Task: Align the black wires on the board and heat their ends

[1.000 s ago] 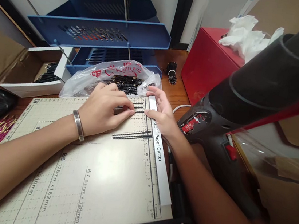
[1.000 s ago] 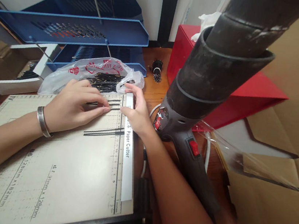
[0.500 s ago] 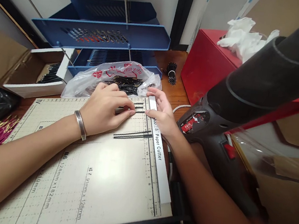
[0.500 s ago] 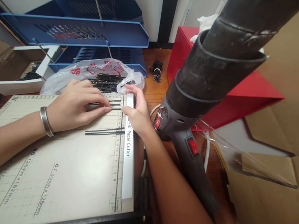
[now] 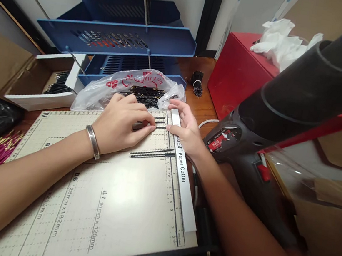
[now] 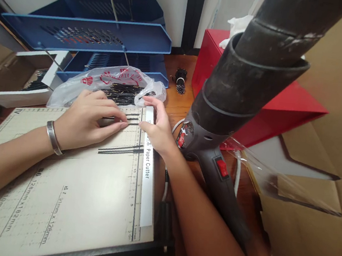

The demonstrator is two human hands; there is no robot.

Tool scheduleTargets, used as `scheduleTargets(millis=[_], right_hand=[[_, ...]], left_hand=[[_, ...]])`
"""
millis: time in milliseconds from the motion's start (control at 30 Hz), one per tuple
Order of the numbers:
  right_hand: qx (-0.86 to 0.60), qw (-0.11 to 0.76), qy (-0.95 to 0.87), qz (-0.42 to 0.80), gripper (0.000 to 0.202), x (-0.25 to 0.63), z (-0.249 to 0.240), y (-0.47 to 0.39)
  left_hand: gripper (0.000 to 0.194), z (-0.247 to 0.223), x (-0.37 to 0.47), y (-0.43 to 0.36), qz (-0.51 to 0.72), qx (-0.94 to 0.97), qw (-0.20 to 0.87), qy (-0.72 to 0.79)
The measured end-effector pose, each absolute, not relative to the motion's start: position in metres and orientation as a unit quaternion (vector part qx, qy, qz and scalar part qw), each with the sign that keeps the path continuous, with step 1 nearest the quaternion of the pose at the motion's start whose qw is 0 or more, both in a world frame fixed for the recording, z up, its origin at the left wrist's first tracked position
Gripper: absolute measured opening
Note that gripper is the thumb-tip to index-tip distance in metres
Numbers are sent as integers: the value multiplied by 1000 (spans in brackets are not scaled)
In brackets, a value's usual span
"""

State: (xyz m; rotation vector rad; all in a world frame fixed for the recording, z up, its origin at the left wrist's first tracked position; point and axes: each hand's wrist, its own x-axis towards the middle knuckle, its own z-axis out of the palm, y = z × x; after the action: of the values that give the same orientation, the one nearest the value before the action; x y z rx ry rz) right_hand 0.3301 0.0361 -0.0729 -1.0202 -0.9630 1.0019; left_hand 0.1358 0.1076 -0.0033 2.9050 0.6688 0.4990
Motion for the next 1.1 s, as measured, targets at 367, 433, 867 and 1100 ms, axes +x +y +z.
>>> scheduleTargets(millis=[367,433,867,1100], right_hand=[[-477,668,-358,445,53,327,-71,41],[-485,667,-362,435,54,328,-71,44],[-484,653,-396,428,61,331,-69,45],[-474,650,-404,435,63,332,-72,46]], left_hand=[[30,0,136,118,179,950,84,240],[29,-2,136,124,185,947,90,247],[25,-6,139,129,177,943,129,252],[23,-7,138,128,185,945,119,243]])
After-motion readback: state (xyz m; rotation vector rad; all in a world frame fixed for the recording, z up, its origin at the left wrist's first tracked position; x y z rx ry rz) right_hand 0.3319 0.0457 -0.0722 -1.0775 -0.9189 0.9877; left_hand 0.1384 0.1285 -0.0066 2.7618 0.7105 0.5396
